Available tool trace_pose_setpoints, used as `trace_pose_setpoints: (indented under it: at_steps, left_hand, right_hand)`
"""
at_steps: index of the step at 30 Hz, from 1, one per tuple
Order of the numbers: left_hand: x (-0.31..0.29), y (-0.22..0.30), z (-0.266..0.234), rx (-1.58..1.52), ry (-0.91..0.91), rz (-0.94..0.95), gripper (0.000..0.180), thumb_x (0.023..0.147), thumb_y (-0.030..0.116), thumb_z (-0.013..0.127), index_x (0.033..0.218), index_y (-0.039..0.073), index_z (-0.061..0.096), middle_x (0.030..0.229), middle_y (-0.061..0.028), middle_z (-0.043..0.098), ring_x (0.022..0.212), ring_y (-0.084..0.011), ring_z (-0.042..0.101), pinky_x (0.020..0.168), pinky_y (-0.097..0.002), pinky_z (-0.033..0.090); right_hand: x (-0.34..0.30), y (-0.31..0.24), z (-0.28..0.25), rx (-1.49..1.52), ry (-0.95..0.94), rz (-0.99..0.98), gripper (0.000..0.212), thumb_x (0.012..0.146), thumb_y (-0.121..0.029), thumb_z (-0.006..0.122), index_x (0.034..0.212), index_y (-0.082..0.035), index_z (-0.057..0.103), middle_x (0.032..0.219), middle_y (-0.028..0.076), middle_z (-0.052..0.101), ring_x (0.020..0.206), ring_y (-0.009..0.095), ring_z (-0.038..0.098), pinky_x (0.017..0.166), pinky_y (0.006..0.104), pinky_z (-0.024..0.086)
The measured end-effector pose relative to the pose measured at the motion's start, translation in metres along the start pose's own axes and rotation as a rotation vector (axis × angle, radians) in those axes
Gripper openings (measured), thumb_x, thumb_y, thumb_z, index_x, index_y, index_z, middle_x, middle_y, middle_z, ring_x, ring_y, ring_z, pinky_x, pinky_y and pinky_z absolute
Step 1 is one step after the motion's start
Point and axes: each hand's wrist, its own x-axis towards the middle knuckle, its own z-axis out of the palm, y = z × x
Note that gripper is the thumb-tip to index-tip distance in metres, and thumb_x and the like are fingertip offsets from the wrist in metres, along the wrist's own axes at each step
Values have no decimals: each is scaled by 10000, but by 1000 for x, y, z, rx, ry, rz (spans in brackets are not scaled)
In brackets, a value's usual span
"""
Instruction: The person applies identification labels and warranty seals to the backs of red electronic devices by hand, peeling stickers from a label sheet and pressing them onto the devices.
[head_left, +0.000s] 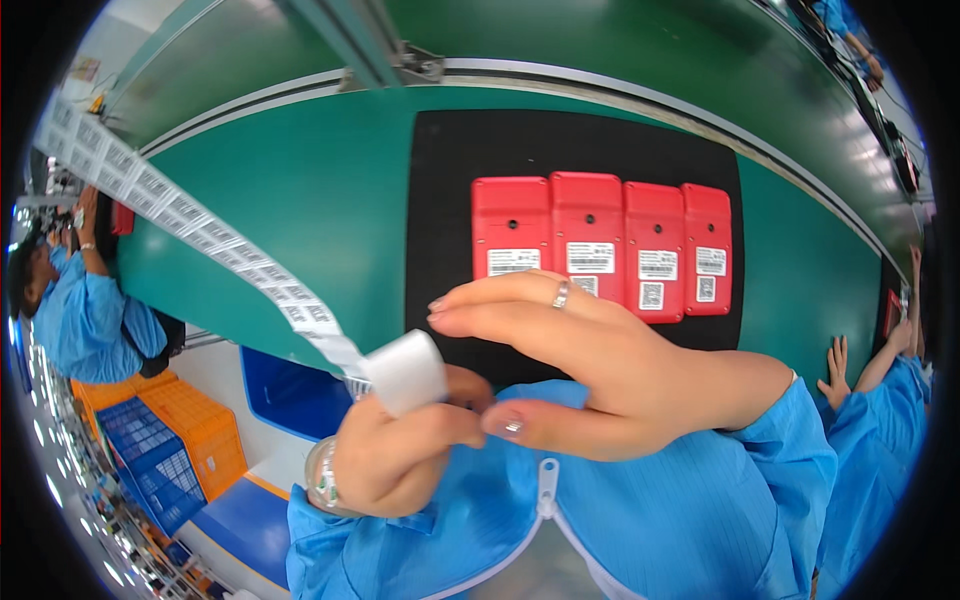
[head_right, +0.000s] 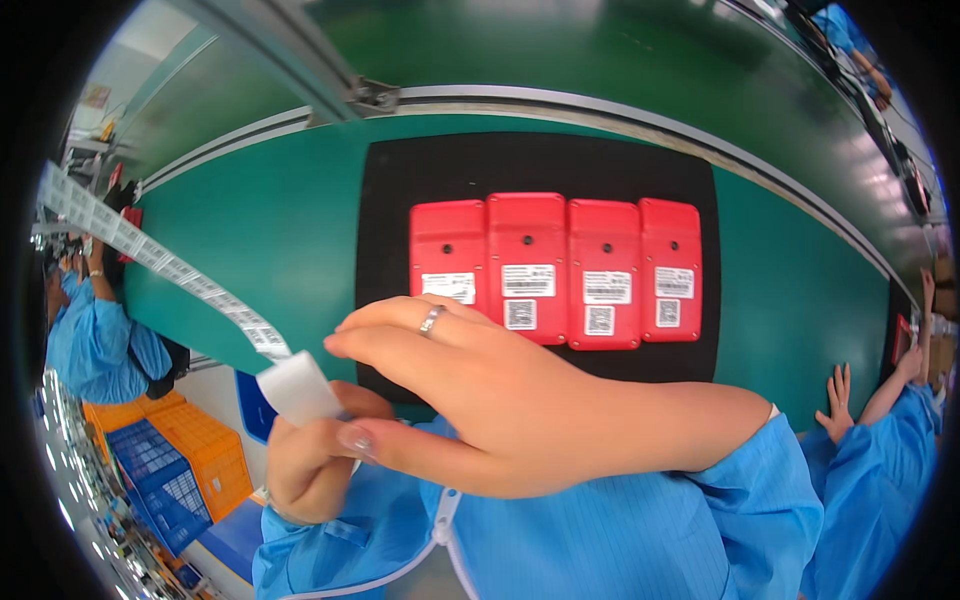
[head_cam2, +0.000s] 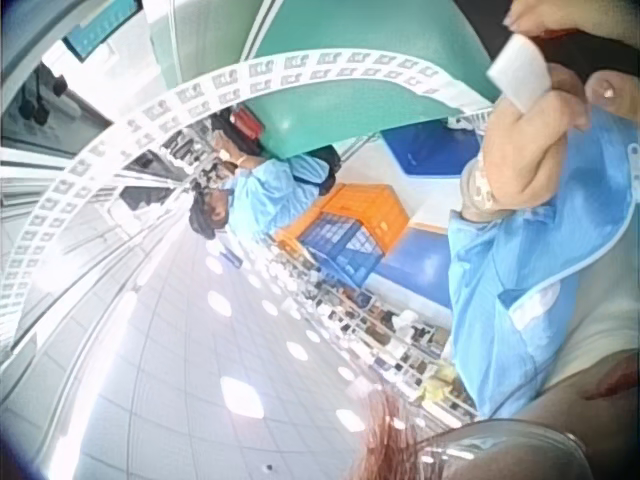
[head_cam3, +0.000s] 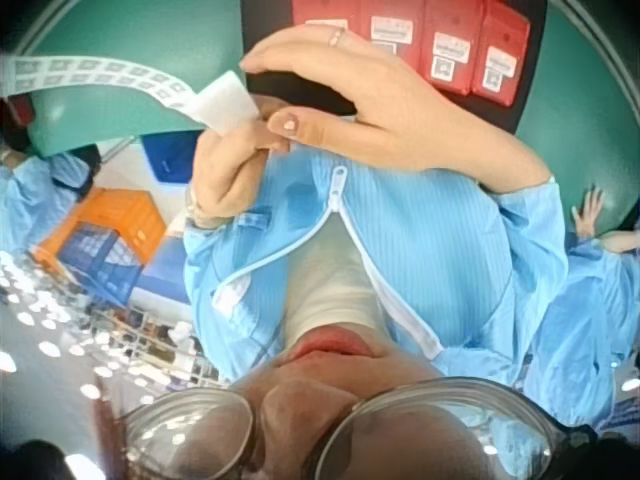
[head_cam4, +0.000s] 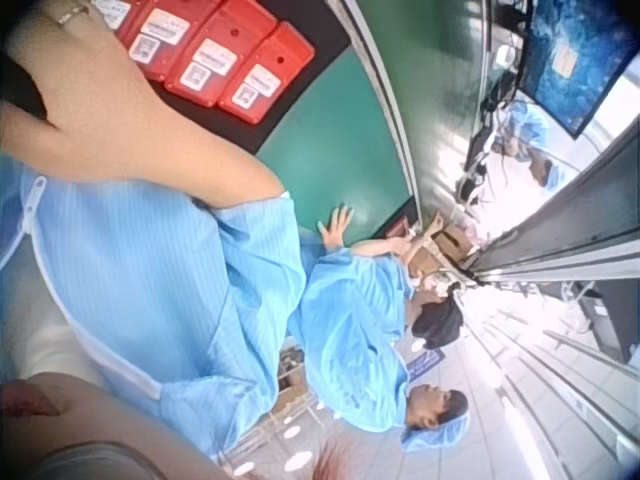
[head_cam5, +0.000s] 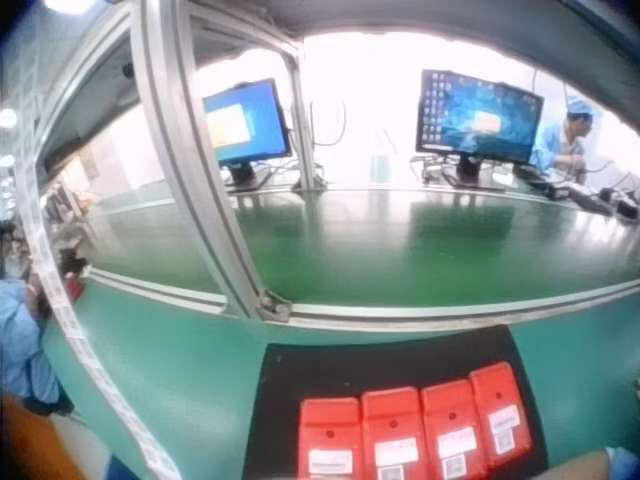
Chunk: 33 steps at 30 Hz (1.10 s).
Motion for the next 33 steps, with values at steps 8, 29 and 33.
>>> trace_pose_setpoints:
  at_steps: [8, 29, 33]
  left_hand:
    - [-11, 2, 1, 0, 402, -12, 148, 758, -9, 606, 904, -29, 586, 1064, -263, 545, 873, -300, 591, 824, -379, 448]
    - [2, -22, 1, -82, 498, -175, 137, 784, -64, 614, 919, -57, 588, 774, -101, 634, 682, -117, 617, 599, -215, 479]
    - [7, -27, 2, -100, 500, -205, 115, 780, -50, 626, 891, -43, 597, 726, -91, 641, 634, -113, 623, 562, -206, 472]
  right_hand:
    - [31, 12, 29, -72, 112, -69, 165, 744, 22, 667, 905, 5, 635, 899, 117, 585, 739, 195, 578, 610, 284, 461]
    - [17, 16, 16, -37, 20, 235, 112, 801, -84, 643, 894, -30, 613, 790, 64, 602, 712, 203, 595, 607, 304, 474]
    - [20, 15, 5, -136, 81, 169, 109, 779, -67, 659, 870, -31, 611, 832, 81, 587, 745, 209, 593, 632, 304, 482]
